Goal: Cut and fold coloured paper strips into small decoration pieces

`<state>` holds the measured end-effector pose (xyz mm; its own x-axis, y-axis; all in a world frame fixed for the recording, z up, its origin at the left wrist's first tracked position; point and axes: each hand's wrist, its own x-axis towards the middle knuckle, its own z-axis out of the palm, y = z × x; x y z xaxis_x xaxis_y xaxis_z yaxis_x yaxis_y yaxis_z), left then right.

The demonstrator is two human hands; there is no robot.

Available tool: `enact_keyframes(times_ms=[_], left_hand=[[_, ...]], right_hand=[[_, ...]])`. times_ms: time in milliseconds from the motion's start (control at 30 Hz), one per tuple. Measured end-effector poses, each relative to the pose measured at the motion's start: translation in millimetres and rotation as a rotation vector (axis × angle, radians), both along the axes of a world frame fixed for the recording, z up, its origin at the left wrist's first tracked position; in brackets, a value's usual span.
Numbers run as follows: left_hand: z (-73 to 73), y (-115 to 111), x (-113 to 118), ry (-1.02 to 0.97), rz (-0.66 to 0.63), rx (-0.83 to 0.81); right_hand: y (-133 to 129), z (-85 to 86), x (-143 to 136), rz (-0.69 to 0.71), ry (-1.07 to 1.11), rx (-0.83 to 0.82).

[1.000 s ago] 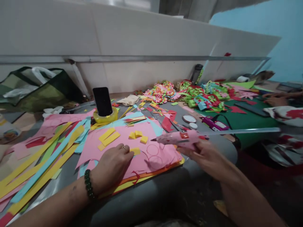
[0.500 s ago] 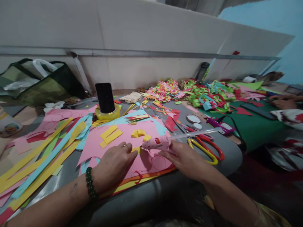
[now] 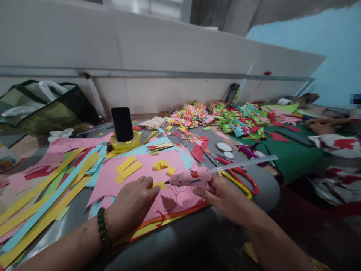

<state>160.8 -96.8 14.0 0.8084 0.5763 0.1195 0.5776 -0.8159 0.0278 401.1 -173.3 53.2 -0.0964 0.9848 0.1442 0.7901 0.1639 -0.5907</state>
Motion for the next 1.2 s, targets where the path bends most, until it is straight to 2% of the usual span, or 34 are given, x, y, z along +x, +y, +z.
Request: enact_keyframes(times_ms=[167,233,333,467,567,700,833,933,1100,1200], left_hand=[[-9.0,0.2,1.4,-0.061,0.039,-0.055],[-11.3,1.7,3.0,-0.078,0.063,-0.064],[-11.6,3.2,3.3,-0.139,0.086,-0.062],[-11.3,7.3,-3.1,-0.327,0.162,-0.077],[-12.9,13.9,-6.9,-0.442,0.234,-0.202],[-15.1,19.9,-2.5,-0.598,0.252,-0.382],[-15.0,18.2,5.3,-0.806,0.238,-0.485],[-11.5,14.8,8.2,-0.882,0.258,-0.596],[2.1,12.1,6.9,-0.925,0.322,-0.865],[8.9,14.1,3.3,-0.939,0.391,-1.026]], right_hand=[[-5.1,14.8,0.7,0.17,0.385,-0.012],[-7.4,15.5,7.8,0.155,0.458,0.005],[-10.9,13.1,34.0,-0.009,0.447,0.09],[-13.0,6.2,96.1,-0.428,0.298,0.236],[-11.3,-4.7,147.3,-0.693,0.172,0.254],[-8.5,-25.2,188.9,-0.75,0.089,0.2],[-5.4,-40.0,194.0,-0.751,0.055,0.165],[-1.9,-42.3,192.6,-0.745,0.032,0.145],[-13.2,-29.6,196.9,-0.707,-0.064,0.103],[-36.1,-13.2,184.3,-0.862,-0.209,0.055]])
